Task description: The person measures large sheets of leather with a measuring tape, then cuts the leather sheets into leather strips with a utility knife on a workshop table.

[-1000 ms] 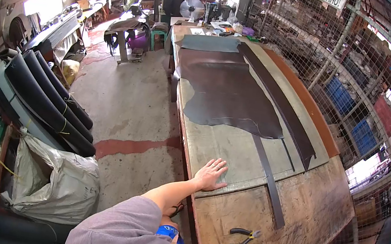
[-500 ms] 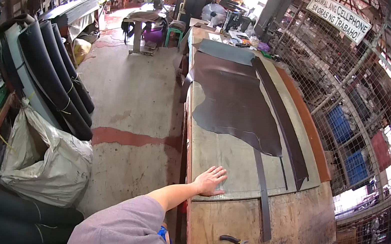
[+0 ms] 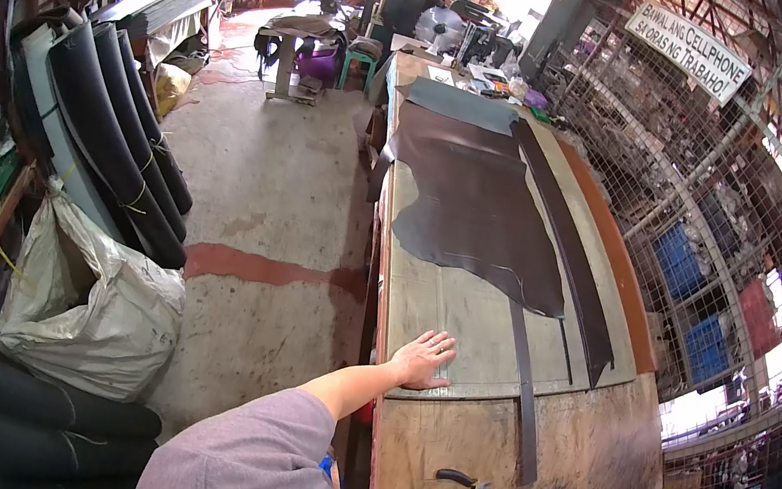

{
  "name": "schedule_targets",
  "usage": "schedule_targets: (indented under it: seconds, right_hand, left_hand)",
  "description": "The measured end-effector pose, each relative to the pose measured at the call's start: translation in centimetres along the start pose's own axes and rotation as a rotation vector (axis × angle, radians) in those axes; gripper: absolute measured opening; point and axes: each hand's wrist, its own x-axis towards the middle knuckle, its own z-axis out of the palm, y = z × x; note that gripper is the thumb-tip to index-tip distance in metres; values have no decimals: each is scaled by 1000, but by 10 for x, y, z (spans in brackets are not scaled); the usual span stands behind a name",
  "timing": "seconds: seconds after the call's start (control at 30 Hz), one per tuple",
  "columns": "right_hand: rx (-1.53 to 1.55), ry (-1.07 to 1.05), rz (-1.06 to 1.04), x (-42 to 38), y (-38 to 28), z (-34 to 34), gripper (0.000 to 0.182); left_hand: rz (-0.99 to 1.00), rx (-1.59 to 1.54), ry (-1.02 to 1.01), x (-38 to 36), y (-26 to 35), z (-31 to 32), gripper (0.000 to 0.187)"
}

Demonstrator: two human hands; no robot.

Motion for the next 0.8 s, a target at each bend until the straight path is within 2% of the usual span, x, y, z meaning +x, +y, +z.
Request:
schedule_targets:
  seconds: [0.1, 0.13, 0.2, 0.27, 0.37, 0.43, 0.47, 0.5, 0.53, 0.57, 0.6, 0.63, 0.67, 0.7, 0.8]
  right_hand:
    - [7, -77, 7, -8, -8, 5, 42]
    - [-9, -70, -67, -15, -3, 9, 42]
    - [-36, -71, 10, -10, 8, 6, 42]
    - [-68, -94, 152, -1, -21, -17, 41]
    - [-30, -7, 5, -14, -49, -18, 38]
    - [94, -53, -114, -23, -3, 18, 45]
    - [56, -38, -123, -23, 0, 19, 45]
    - [25, 57, -72, -15, -10, 16, 45]
    - [243, 45, 142, -5, -38, -2, 45]
    - [279, -62, 367, 7, -58, -22, 45]
    - [160, -22, 306, 3, -29, -3, 46]
    - [49, 44, 83, -4, -23, 3, 48]
    - [-23, 4, 56, -17, -13, 12, 44]
    - [-75, 38, 85, -20, -22, 9, 43]
    - [-105, 110, 138, 2, 6, 5, 45]
  left_hand:
    - [-11, -15, -22, -1, 4, -10, 81]
    - [-6, -27, -14, -1, 4, -11, 80]
    - [2, -31, 16, 0, 2, -5, 79]
    - [-2, -36, 45, -1, 2, -1, 79]
    - [17, -2, 73, -1, 0, 0, 79]
    - [53, 27, 103, 5, -6, 5, 78]
    - [78, 17, 98, 7, -10, 11, 77]
    - [97, 51, 83, 5, -2, -8, 74]
    - [51, 69, 104, 5, 3, -6, 72]
    - [44, 65, 27, 5, 10, -11, 70]
    - [53, -14, 13, 6, 16, -17, 68]
    - [70, 23, 29, 13, 12, -7, 67]
    - [93, 40, 60, 13, 13, -2, 68]
    - [96, 67, 79, 14, 12, 5, 68]
    - [107, 85, 62, 27, 13, 20, 71]
